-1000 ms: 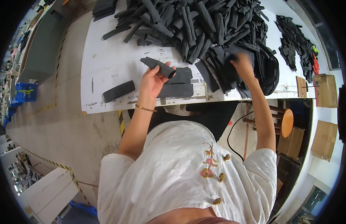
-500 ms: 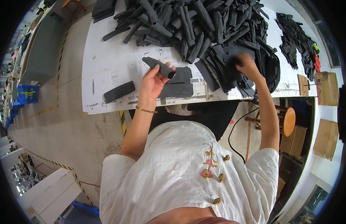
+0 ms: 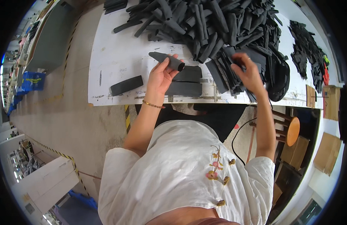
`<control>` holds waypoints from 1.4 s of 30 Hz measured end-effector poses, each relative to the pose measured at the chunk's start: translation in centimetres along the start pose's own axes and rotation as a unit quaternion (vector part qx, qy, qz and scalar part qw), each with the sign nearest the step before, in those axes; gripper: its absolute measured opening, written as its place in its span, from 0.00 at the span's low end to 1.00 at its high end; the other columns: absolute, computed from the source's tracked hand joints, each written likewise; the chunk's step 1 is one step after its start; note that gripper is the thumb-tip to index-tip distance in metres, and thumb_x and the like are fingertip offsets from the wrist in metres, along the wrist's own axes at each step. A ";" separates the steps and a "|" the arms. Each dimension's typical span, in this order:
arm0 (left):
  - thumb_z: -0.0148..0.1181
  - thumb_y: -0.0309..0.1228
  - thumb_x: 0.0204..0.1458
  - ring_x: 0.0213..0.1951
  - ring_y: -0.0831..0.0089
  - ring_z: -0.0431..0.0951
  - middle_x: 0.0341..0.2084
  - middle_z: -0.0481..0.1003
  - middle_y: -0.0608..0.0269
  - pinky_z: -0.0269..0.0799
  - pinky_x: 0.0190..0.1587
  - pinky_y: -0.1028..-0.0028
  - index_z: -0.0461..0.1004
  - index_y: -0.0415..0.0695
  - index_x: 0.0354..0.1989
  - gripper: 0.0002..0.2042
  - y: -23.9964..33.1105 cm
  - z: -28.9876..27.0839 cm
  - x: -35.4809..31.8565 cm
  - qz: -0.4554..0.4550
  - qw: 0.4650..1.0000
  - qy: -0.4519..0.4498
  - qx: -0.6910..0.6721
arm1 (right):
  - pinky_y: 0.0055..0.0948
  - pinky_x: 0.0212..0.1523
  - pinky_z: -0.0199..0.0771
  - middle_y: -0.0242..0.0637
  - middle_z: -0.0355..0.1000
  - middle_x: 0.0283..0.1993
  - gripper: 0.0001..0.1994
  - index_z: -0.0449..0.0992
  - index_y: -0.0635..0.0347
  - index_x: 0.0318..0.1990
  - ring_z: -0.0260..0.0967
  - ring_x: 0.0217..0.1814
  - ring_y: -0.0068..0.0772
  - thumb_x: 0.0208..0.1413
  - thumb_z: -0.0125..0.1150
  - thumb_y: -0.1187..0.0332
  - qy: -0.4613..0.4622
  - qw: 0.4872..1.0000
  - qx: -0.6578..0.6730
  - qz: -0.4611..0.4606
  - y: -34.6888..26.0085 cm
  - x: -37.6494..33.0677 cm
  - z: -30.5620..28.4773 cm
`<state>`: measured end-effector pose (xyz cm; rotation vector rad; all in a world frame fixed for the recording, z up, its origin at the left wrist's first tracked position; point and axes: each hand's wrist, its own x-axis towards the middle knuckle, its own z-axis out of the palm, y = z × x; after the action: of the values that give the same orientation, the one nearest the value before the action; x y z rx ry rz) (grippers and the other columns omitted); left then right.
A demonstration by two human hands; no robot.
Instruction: Sorting and stacking grey foam or rubber components on a workbench in a production facility.
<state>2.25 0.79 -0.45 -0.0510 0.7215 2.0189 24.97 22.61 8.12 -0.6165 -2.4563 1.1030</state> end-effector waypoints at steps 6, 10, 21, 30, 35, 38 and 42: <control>0.53 0.24 0.60 0.49 0.49 0.77 0.50 0.73 0.44 0.78 0.51 0.58 0.69 0.34 0.46 0.09 0.7 0.4 -0.2 0.027 0.999 0.018 -0.011 | 0.32 0.45 0.71 0.43 0.68 0.48 0.15 0.75 0.62 0.46 0.69 0.48 0.44 0.49 0.67 0.76 -0.027 0.992 -0.002 -0.119 -4.6 -1.3 6.1; 0.53 0.24 0.60 0.50 0.49 0.77 0.50 0.73 0.44 0.78 0.51 0.58 0.70 0.35 0.46 0.09 1.0 0.6 -0.6 0.039 0.999 0.033 0.005 | 0.35 0.43 0.72 0.43 0.70 0.45 0.19 0.76 0.60 0.51 0.69 0.44 0.45 0.49 0.66 0.78 -0.008 0.993 -0.006 -0.118 -5.2 -1.4 8.4; 0.53 0.24 0.60 0.49 0.57 0.78 0.52 0.72 0.46 0.78 0.50 0.60 0.66 0.40 0.54 0.14 0.8 0.8 -0.9 0.019 0.999 -0.009 0.040 | 0.33 0.37 0.68 0.31 0.72 0.35 0.15 0.81 0.56 0.39 0.69 0.37 0.35 0.39 0.63 0.79 0.134 0.942 -0.196 -0.236 -5.9 -0.3 10.1; 0.53 0.24 0.60 0.49 0.62 0.77 0.51 0.72 0.47 0.77 0.51 0.63 0.55 0.37 0.63 0.24 -0.3 5.5 -4.3 0.155 0.979 -0.026 0.128 | 0.35 0.38 0.69 0.37 0.72 0.40 0.19 0.78 0.60 0.46 0.68 0.39 0.41 0.43 0.66 0.78 0.178 0.941 -0.164 -0.237 -7.7 0.0 12.3; 0.56 0.32 0.60 0.46 0.62 0.78 0.34 0.78 0.53 0.70 0.54 0.64 0.71 0.37 0.48 0.13 0.6 5.1 -2.7 0.145 0.979 -0.111 0.094 | 0.39 0.44 0.71 0.45 0.68 0.48 0.25 0.70 0.60 0.52 0.68 0.46 0.49 0.43 0.69 0.78 0.134 0.959 -0.107 -0.227 -9.9 -0.5 13.6; 0.55 0.36 0.61 0.45 0.62 0.78 0.26 0.77 0.57 0.70 0.53 0.64 0.75 0.39 0.39 0.11 0.6 5.0 -2.1 0.194 0.966 -0.111 0.129 | 0.39 0.43 0.72 0.47 0.67 0.48 0.23 0.68 0.61 0.49 0.69 0.46 0.52 0.43 0.67 0.80 0.091 0.971 -0.111 -0.190 -6.7 -1.8 14.1; 0.54 0.37 0.62 0.45 0.64 0.78 0.29 0.77 0.56 0.70 0.53 0.65 0.75 0.39 0.39 0.13 -1.9 5.0 -2.7 0.173 0.976 -0.101 0.088 | 0.40 0.41 0.73 0.48 0.68 0.45 0.20 0.67 0.62 0.46 0.70 0.44 0.53 0.43 0.66 0.81 0.064 0.974 -0.067 -0.207 -7.2 -0.5 14.6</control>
<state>6.52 1.94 3.63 0.4037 0.8178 2.2370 16.40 9.27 4.50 -0.1853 -2.4088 0.7150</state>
